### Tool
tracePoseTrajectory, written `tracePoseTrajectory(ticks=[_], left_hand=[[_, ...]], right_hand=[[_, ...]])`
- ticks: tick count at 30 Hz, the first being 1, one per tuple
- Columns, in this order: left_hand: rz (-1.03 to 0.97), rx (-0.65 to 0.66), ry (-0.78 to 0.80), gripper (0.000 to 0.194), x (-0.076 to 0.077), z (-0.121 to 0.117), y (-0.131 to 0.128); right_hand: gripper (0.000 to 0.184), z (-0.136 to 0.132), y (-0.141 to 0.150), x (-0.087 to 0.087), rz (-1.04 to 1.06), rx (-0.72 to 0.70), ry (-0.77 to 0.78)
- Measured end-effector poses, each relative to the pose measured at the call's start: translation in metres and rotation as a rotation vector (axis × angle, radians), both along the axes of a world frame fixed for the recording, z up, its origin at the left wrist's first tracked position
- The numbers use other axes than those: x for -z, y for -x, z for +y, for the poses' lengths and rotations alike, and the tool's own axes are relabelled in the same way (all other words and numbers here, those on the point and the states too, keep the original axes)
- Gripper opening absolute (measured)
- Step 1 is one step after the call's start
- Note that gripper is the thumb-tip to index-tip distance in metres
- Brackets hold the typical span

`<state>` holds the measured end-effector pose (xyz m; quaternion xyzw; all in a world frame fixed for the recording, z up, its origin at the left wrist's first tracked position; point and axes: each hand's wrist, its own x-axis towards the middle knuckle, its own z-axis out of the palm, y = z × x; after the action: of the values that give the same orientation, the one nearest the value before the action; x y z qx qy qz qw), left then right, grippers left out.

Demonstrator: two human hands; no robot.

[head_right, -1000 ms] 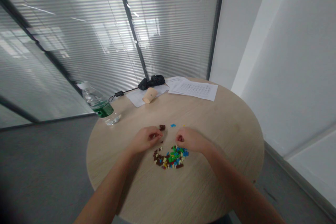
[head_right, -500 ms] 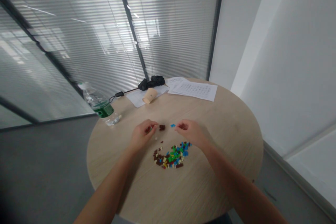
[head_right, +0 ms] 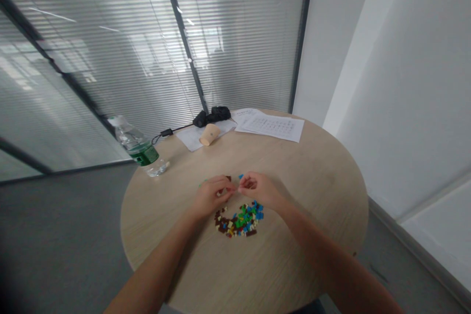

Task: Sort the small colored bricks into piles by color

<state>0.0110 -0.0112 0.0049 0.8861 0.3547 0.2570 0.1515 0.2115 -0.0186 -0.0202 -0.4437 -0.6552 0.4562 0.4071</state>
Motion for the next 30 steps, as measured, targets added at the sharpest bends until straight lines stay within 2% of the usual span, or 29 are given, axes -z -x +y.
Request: tracePoseTrajectory(ticks=[4, 6, 9, 13, 18, 22, 27, 30], left_hand=[[0.031, -0.159, -0.013, 0.018, -0.006, 0.004, 0.014], [0.031, -0.191, -0.005, 0.018, -0.009, 0.005, 0.019], [-0.001, -0.103, 0.017, 0.014, -0.01, 0.004, 0.017], [-0.08, 0.022, 0.03, 0.011, -0.002, 0.001, 0.003], [-0.153, 0.037, -0.046, 0.02, 0.007, 0.002, -0.003], [-0.17, 0.058, -0.063, 0.017, 0.006, 0.002, -0.003], [-0.142, 0.006, -0.021, 0.009, 0.001, 0.001, -0.001], [-0.088, -0.074, -0.029, 0.009, 0.001, 0.004, 0.004]], right_hand=[[0.011, -0.001, 0.001, 0.0, -0.075, 0.053, -0.041], [0.013, -0.002, 0.003, 0.0, -0.063, 0.069, -0.051], [0.018, -0.002, 0.007, 0.003, 0.039, 0.055, -0.029], [0.023, -0.001, 0.01, 0.008, 0.142, 0.034, 0.029], [0.025, 0.0, 0.009, 0.008, 0.189, -0.002, 0.087], [0.025, -0.002, 0.009, 0.006, 0.195, -0.032, 0.101], [0.023, -0.003, 0.009, 0.005, 0.19, -0.024, 0.12], [0.021, -0.003, 0.008, 0.001, 0.17, 0.025, 0.127]])
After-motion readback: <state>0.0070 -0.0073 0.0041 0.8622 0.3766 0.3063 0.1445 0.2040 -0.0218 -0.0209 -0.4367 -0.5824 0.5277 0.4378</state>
